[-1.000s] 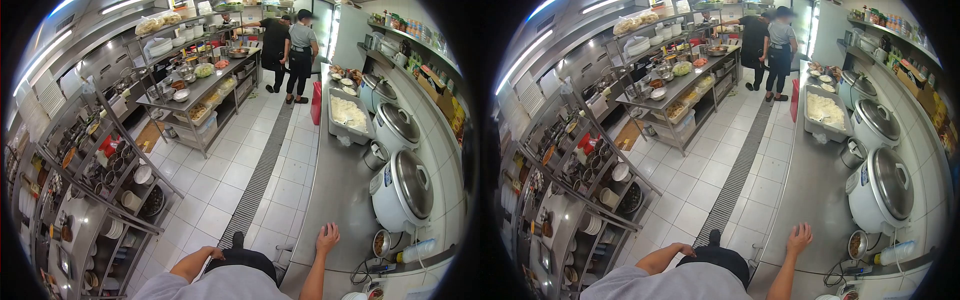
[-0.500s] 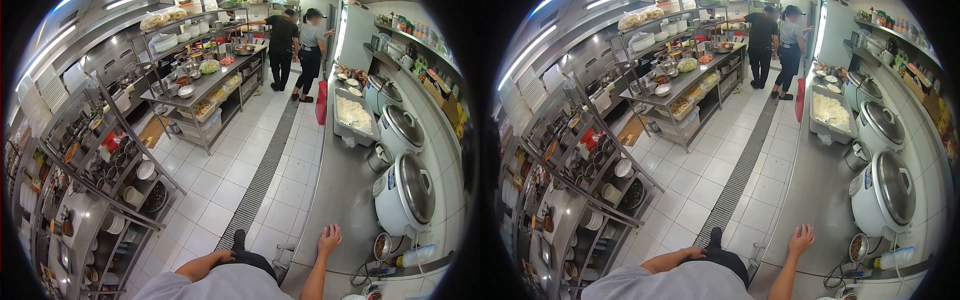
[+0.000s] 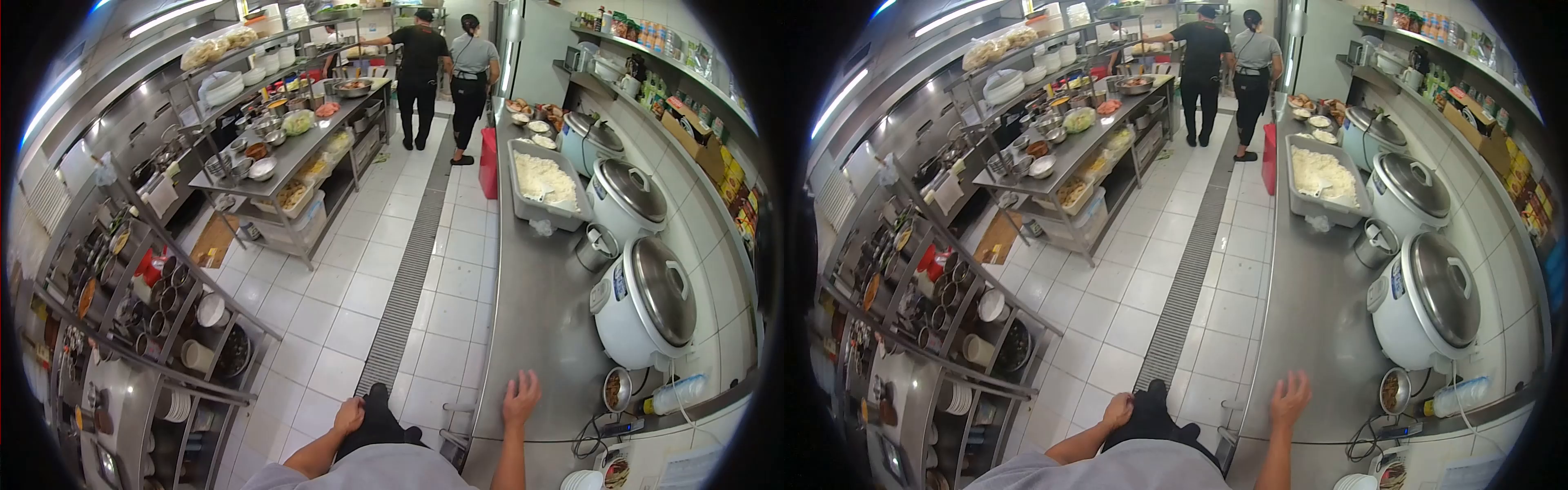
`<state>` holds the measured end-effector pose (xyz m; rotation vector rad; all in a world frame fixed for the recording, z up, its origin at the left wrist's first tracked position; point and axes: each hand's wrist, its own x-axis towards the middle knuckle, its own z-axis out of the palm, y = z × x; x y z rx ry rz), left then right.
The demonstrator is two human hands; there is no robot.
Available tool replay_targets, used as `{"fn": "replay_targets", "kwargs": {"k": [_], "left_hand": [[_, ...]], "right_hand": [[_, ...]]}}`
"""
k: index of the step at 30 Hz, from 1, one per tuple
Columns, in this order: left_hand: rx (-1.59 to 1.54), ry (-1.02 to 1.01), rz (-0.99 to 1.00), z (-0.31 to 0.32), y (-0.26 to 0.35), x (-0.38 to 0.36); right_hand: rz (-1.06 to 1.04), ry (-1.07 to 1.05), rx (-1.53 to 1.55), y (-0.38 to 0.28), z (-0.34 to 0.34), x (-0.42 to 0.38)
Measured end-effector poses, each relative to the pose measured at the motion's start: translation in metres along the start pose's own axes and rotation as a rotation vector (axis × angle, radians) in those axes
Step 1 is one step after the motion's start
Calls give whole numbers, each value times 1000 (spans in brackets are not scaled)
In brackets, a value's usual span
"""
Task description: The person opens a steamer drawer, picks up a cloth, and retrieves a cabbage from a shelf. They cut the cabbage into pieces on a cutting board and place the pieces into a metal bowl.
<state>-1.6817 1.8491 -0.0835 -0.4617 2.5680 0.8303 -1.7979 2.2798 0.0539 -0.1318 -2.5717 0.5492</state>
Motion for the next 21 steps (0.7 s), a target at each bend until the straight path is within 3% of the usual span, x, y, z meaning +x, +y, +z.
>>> {"fn": "replay_targets", "kwargs": {"k": [2,3,5,8,10,11,13,14,16,17,18,19,21], "left_hand": [[-201,266,132,5,-5,5],[-199,259,138,6,-14,14],[-46,-131,-41,4,-26,44],[-35,-139,-52,2,-26,73],[-52,-191,-14,-2,-27,103],[-68,-241,11,-4,-24,120],[-28,-182,39,-20,-8,152],[7,-272,20,-32,-4,168],[53,-352,-4,-59,-3,205],[60,-337,93,-67,-3,231],[65,-329,184,-71,-5,249],[23,-358,119,-88,3,268],[-16,-258,129,-113,11,301]], "right_hand": [[-113,-11,14,-27,-5,-10],[-152,-64,83,-35,0,-17],[-187,-214,251,-58,14,-27],[-181,-571,445,-103,43,-22],[-136,-956,407,-120,69,-10],[-140,-947,394,-114,92,-7],[-281,-1352,203,-90,160,-7],[-278,-1345,199,-87,173,1],[62,-1425,253,-81,200,20],[57,-1422,261,-75,218,23],[195,-1331,234,-65,234,21],[330,-1239,200,-59,244,24],[436,-1306,223,-67,254,39]]}}
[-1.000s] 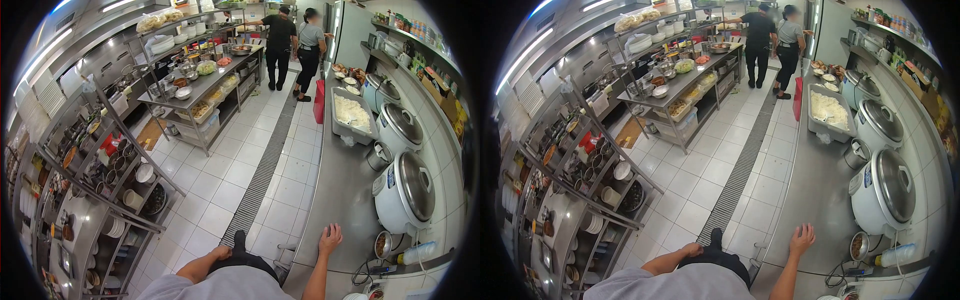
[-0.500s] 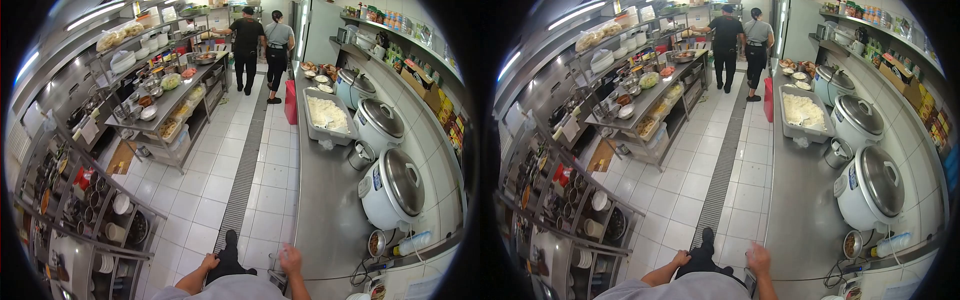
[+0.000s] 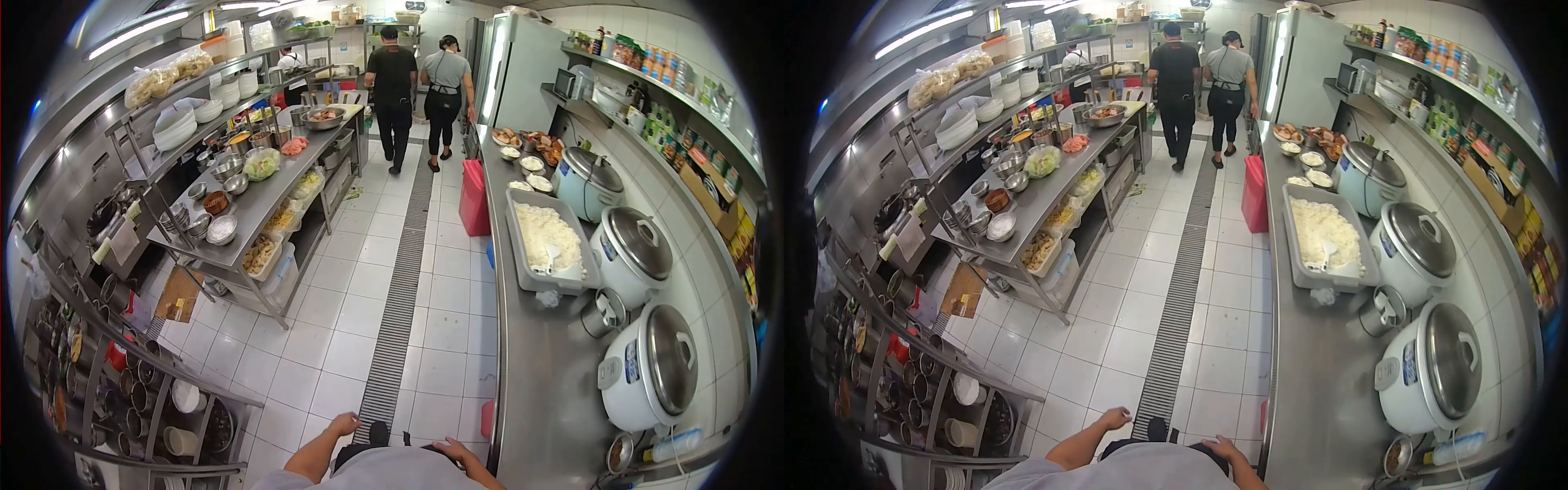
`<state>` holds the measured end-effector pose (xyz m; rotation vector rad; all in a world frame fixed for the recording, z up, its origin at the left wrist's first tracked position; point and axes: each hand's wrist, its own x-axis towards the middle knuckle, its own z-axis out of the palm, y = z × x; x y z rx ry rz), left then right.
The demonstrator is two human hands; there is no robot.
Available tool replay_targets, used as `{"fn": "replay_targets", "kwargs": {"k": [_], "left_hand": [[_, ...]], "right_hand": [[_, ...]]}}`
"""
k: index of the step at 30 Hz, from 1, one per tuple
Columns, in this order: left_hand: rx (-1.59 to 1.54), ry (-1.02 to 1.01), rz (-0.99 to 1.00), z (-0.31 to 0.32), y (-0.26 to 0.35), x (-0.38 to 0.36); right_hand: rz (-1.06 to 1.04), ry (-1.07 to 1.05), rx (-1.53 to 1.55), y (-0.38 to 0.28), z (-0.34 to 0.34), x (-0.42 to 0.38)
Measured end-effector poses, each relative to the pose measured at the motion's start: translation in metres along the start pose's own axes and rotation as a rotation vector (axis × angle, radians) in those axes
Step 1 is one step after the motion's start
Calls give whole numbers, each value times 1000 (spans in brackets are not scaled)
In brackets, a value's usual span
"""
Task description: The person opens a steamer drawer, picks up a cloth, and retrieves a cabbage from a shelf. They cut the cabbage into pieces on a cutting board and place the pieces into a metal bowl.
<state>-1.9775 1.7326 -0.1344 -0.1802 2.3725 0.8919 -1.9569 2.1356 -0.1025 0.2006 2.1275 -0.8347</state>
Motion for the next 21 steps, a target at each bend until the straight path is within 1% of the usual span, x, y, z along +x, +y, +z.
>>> {"fn": "replay_targets", "kwargs": {"k": [1,2,3,4,6,7,9,10,12,13,15,16,18,19,20,21], "left_hand": [[-5,-4,-5,-11,-1,11],[-45,57,-33,-22,-2,20],[-82,121,-60,-34,-2,30],[-82,122,-63,-43,-3,40],[13,41,-92,-49,-16,63],[64,10,-58,-49,-25,76],[109,-74,-85,-58,-16,87],[122,-125,-92,-63,-12,95],[108,-156,-101,-66,-11,115],[93,-240,-140,-77,1,123],[93,-234,-148,-92,12,143],[93,-223,-140,-98,16,160],[21,-174,-168,-121,27,189],[-66,-108,-244,-135,34,205],[-152,-49,-326,-143,40,217],[-191,16,-323,-161,52,230]], "right_hand": [[-42,-35,95,-7,0,9],[-82,-70,192,-13,-2,16],[-73,-87,213,-19,-10,28],[-75,-91,213,-29,-22,37],[-91,-161,164,-55,-46,59],[-95,-161,169,-67,-53,71],[-80,-146,-16,-85,-72,101],[-83,-151,-15,-94,-82,119],[-53,-190,-59,-110,-99,170],[-62,-199,-59,-118,-109,203],[-146,-254,-56,-130,-135,261],[-152,-256,-62,-141,-152,283],[-119,-215,-298,-167,-190,320],[-126,-219,-308,-180,-213,337],[-101,-225,-416,-192,-230,354],[-74,-233,-523,-204,-246,367]]}}
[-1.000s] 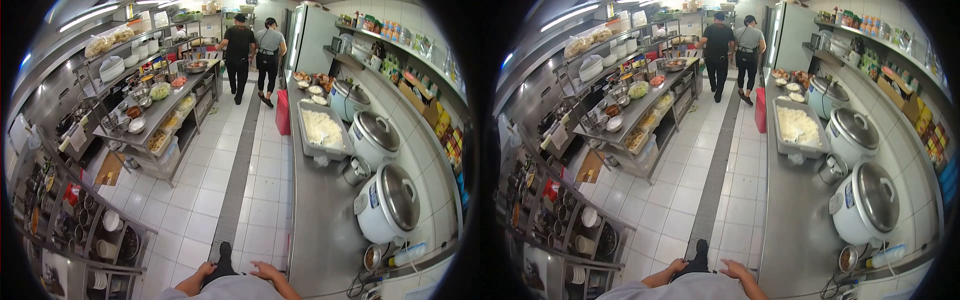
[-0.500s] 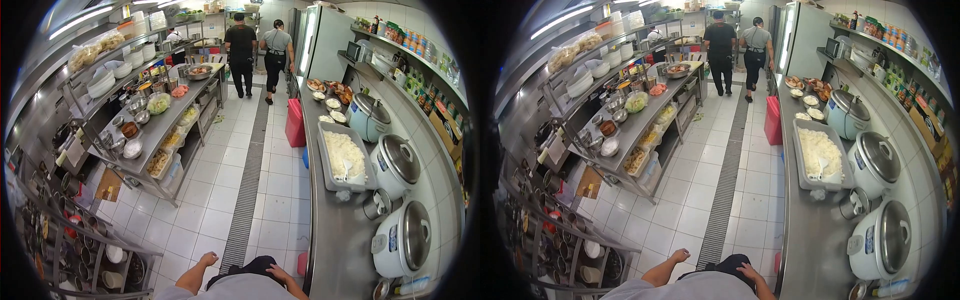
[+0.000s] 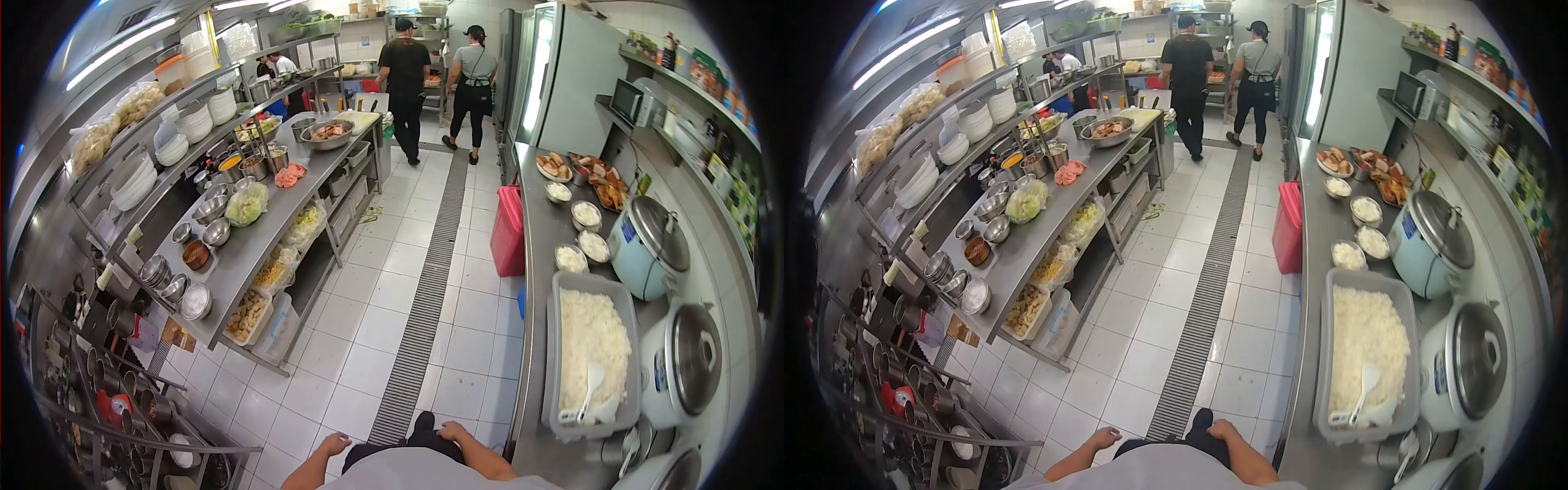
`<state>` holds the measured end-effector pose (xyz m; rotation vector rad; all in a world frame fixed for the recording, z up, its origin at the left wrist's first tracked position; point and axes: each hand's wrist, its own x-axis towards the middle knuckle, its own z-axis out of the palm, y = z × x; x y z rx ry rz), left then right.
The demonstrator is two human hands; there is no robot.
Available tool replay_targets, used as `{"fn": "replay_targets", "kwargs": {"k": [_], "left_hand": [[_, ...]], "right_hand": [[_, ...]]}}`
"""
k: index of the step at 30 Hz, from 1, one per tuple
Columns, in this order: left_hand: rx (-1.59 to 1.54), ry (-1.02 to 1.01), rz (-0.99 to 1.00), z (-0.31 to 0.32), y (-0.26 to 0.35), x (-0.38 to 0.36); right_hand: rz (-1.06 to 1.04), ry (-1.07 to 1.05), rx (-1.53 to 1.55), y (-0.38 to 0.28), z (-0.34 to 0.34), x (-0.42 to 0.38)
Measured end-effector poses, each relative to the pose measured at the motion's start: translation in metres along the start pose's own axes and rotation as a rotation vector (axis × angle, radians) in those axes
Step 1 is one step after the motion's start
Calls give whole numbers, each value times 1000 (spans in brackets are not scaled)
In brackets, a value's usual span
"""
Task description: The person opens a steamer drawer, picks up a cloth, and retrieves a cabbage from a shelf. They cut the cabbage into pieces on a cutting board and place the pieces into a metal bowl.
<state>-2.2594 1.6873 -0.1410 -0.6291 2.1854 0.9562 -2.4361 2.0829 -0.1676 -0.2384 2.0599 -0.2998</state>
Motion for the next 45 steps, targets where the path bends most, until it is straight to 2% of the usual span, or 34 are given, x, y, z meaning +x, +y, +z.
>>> {"fn": "replay_targets", "kwargs": {"k": [1,3,5,9,11,13,15,17,19,20,21,22,23,25,26,27,28,29,30,31,32,34,36,38,41,43,44,45], "left_hand": [[-94,92,-2,-13,21,6],[-277,265,12,-28,46,35],[-527,322,-70,-56,108,26],[-442,324,-31,-50,126,85],[-233,209,-100,-45,131,113],[-302,158,-157,-42,123,148],[120,-10,49,-49,113,176],[138,-90,17,-84,128,217],[514,-588,247,-135,147,258],[588,-533,300,-162,160,291],[663,-480,356,-186,177,327],[667,-353,316,-208,196,364],[674,-224,267,-233,212,401],[537,-22,239,-292,265,468],[371,99,204,-321,304,488],[200,208,165,-344,353,485],[144,236,207,-366,393,511],[87,261,247,-381,428,535],[105,270,263,-403,487,572],[-13,266,318,-409,529,582],[-131,260,372,-416,563,592],[-76,209,382,-420,604,612],[-27,160,389,-428,629,630],[31,88,285,-429,631,645],[-136,66,105,-431,604,671],[-42,103,140,-429,566,689],[56,152,175,-428,550,699],[-3,186,70,-424,537,703]], "right_hand": [[-1,-16,-6,0,-23,11],[-105,94,49,8,-65,32],[-75,143,118,5,-109,44],[-83,294,336,0,-187,78],[-49,255,382,15,-209,109],[-8,217,438,41,-224,141],[133,233,502,68,-235,157],[113,252,439,104,-240,179],[249,138,571,102,-272,162],[260,163,577,96,-294,157],[360,219,792,91,-306,154],[461,264,1015,86,-313,147],[471,269,1038,81,-323,144],[468,269,1082,66,-351,155],[462,273,1102,59,-363,167],[404,212,988,67,-349,178],[339,162,870,73,-356,196],[339,168,880,75,-376,211],[322,170,851,75,-418,248],[306,165,811,74,-441,269],[292,159,771,73,-464,287],[269,152,680,77,-521,318],[244,149,595,75,-585,350],[229,134,503,79,-634,372],[225,128,497,115,-729,441],[117,287,198,141,-814,487],[187,383,336,136,-862,497],[255,480,476,130,-908,508]]}}
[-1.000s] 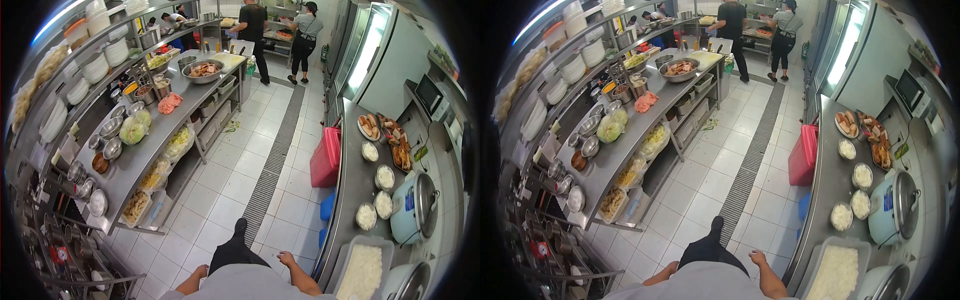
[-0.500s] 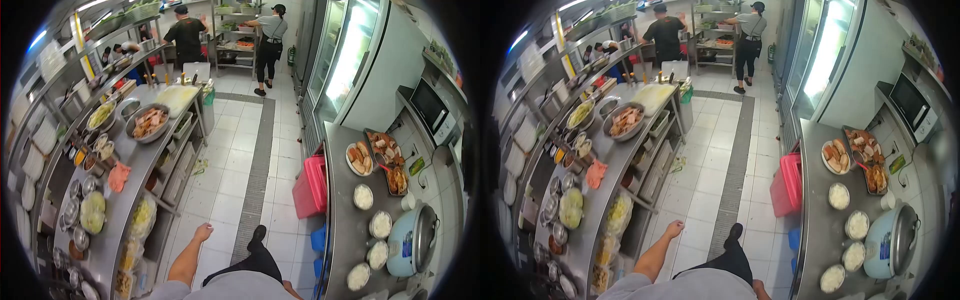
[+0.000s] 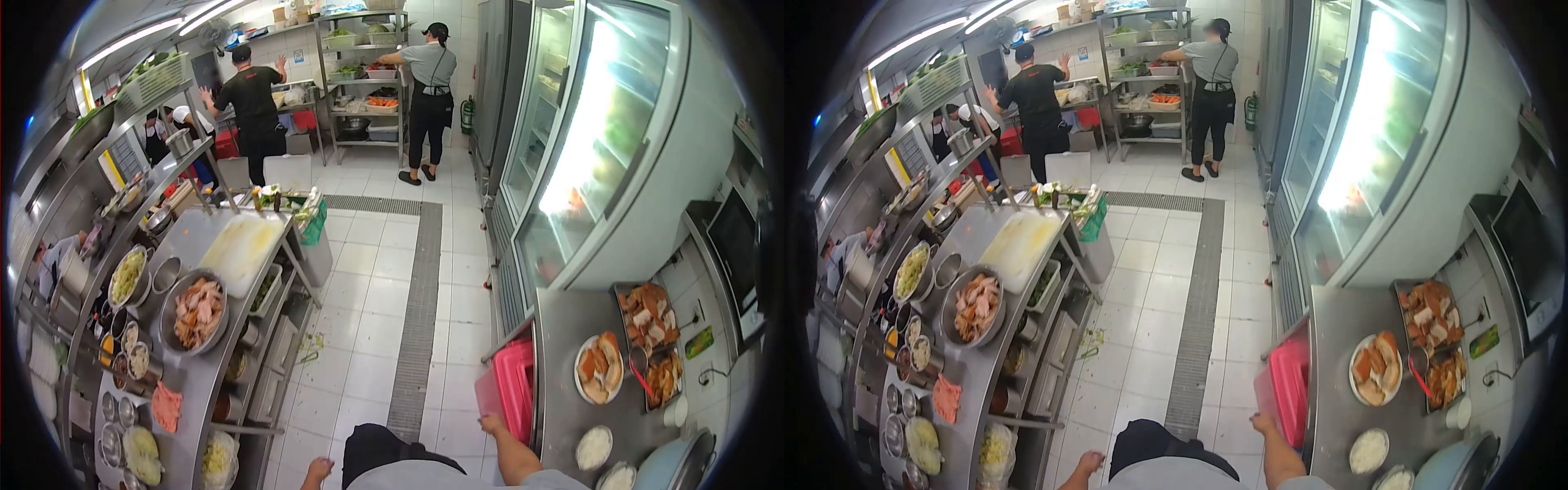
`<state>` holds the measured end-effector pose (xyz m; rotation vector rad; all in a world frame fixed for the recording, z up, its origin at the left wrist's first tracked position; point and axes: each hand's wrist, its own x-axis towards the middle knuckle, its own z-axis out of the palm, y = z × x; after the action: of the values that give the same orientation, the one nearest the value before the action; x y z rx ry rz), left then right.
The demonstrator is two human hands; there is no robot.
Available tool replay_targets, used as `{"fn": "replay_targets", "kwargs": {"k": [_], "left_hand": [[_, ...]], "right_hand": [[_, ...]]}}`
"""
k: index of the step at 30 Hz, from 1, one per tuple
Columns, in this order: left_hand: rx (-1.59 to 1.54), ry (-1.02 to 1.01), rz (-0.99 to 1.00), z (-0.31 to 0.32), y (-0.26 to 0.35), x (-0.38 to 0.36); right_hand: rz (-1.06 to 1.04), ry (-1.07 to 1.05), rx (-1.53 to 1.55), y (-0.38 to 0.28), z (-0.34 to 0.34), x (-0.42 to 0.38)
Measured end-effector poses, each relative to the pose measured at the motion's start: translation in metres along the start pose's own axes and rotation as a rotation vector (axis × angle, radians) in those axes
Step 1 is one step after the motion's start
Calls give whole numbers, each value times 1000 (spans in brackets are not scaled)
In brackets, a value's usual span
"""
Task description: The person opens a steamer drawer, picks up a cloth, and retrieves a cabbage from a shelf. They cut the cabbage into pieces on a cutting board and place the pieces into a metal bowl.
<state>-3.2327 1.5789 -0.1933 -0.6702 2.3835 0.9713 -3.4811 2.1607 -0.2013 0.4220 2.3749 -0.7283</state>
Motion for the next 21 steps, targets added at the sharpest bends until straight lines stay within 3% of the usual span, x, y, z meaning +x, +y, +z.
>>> {"fn": "replay_targets", "kwargs": {"k": [1,3,9,14,15,16,17,18,19,20,21], "left_hand": [[621,-267,425,-14,-11,11],[-61,-100,-122,0,-5,5],[102,-262,-116,-87,101,158],[261,-461,-134,-140,171,306],[483,-469,16,-156,190,363],[555,-356,89,-186,228,400],[651,-221,320,-202,246,457],[534,-52,390,-226,282,497],[318,142,415,-243,316,534],[-35,198,264,-278,390,529],[-112,193,275,-307,446,540]], "right_hand": [[-6,7,3,-28,-22,25],[-87,228,191,-77,-56,78],[-63,53,358,-180,-86,179],[97,-140,466,-230,-85,180],[143,-178,447,-232,-82,181],[184,-218,433,-236,-74,182],[227,-281,377,-237,-73,184],[266,-342,319,-231,-72,190],[263,-347,320,-168,-43,224],[394,-552,231,-163,-10,259],[398,-554,227,-99,-35,268]]}}
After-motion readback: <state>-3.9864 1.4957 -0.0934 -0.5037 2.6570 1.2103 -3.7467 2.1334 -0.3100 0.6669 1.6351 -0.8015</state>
